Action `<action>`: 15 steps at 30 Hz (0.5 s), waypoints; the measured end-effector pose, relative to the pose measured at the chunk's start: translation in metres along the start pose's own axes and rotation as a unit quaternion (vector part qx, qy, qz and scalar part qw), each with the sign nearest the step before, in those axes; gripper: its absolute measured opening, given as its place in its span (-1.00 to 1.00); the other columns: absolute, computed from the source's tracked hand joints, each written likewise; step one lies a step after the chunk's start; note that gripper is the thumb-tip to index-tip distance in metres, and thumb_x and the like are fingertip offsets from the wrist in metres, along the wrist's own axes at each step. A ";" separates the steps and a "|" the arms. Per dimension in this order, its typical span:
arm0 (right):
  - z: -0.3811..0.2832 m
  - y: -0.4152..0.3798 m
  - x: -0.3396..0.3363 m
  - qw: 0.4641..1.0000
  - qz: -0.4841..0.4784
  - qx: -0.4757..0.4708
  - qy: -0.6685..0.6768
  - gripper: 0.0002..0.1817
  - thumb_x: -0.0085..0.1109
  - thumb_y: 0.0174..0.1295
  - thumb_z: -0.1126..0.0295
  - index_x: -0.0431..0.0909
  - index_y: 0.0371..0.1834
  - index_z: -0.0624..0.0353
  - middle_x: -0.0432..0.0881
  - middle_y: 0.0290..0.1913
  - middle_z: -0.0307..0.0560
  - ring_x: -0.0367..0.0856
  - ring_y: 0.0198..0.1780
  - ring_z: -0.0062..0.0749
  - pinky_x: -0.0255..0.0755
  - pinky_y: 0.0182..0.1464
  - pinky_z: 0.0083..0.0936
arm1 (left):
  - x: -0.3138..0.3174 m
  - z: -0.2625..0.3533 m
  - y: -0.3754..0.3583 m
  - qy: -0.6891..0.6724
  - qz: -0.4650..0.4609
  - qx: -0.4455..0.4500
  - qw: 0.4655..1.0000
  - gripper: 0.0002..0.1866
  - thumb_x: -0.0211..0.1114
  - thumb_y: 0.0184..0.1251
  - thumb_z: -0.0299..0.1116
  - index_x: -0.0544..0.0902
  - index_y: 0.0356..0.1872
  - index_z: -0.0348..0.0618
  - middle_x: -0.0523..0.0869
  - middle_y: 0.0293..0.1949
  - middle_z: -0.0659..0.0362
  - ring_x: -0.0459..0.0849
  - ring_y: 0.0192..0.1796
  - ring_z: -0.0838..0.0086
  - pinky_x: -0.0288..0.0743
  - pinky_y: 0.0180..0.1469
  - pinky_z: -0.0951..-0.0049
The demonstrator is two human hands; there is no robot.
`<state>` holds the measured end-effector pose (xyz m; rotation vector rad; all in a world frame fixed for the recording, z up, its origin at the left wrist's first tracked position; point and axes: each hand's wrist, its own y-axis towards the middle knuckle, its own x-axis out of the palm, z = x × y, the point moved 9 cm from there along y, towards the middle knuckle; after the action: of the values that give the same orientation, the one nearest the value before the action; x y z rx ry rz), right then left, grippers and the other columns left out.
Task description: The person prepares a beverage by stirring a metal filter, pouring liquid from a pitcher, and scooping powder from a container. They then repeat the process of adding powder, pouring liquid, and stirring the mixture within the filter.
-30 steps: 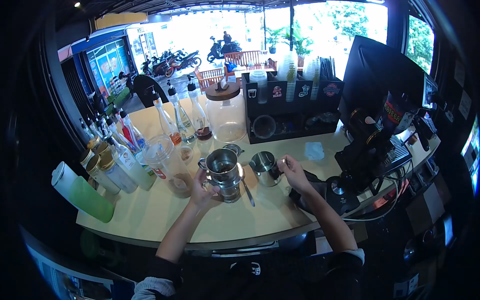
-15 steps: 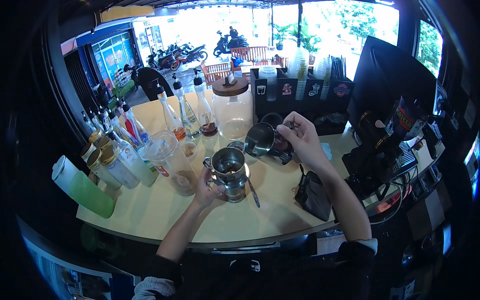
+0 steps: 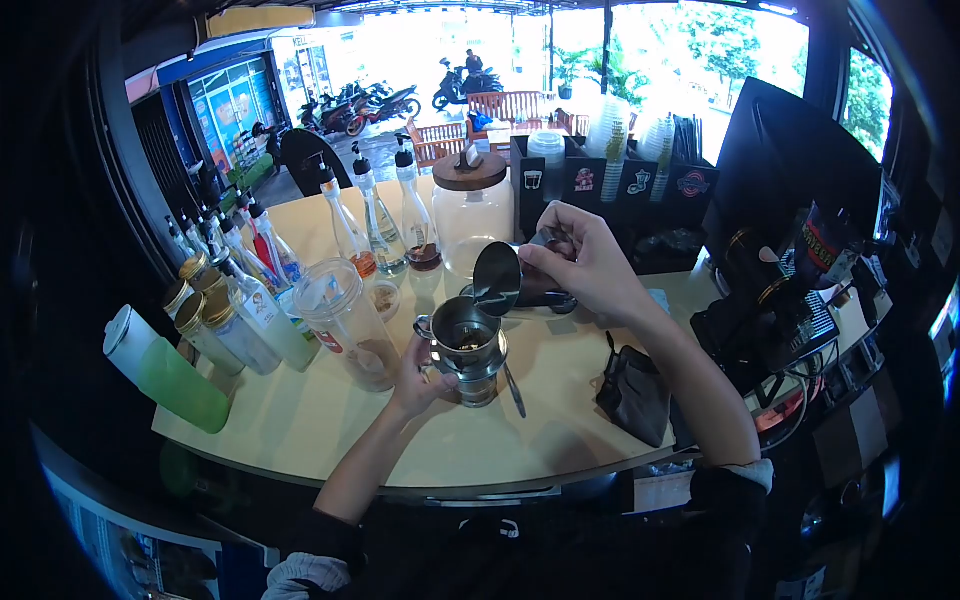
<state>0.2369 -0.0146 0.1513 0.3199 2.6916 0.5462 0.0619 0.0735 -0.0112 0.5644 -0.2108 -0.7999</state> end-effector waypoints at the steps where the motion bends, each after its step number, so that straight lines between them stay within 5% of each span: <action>1: -0.002 0.000 0.001 1.000 -0.001 0.001 0.001 -0.75 0.24 0.22 0.52 0.29 -0.41 0.17 0.46 -0.45 -0.33 0.48 -0.37 -0.85 0.43 -0.31 -0.80 | 0.000 0.000 0.000 0.001 0.001 -0.002 1.000 -0.15 0.49 -0.09 -0.03 0.36 0.20 -0.31 0.60 0.03 0.04 0.56 0.14 0.31 0.33 0.24 0.29; 15: -0.014 0.001 0.011 0.998 -0.002 -0.037 -0.044 -0.76 0.26 0.19 0.46 0.33 -0.44 0.19 0.42 -0.56 -0.40 0.27 -0.52 -0.91 0.12 -0.52 -0.78 | 0.001 0.001 0.000 -0.011 0.008 -0.007 1.000 -0.14 0.50 -0.13 -0.06 0.36 0.21 -0.27 0.59 0.03 0.06 0.55 0.13 0.34 0.32 0.24 0.30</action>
<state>0.2214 -0.0149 0.1603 0.3106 2.5797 0.6152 0.0624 0.0728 -0.0105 0.5403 -0.2290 -0.7922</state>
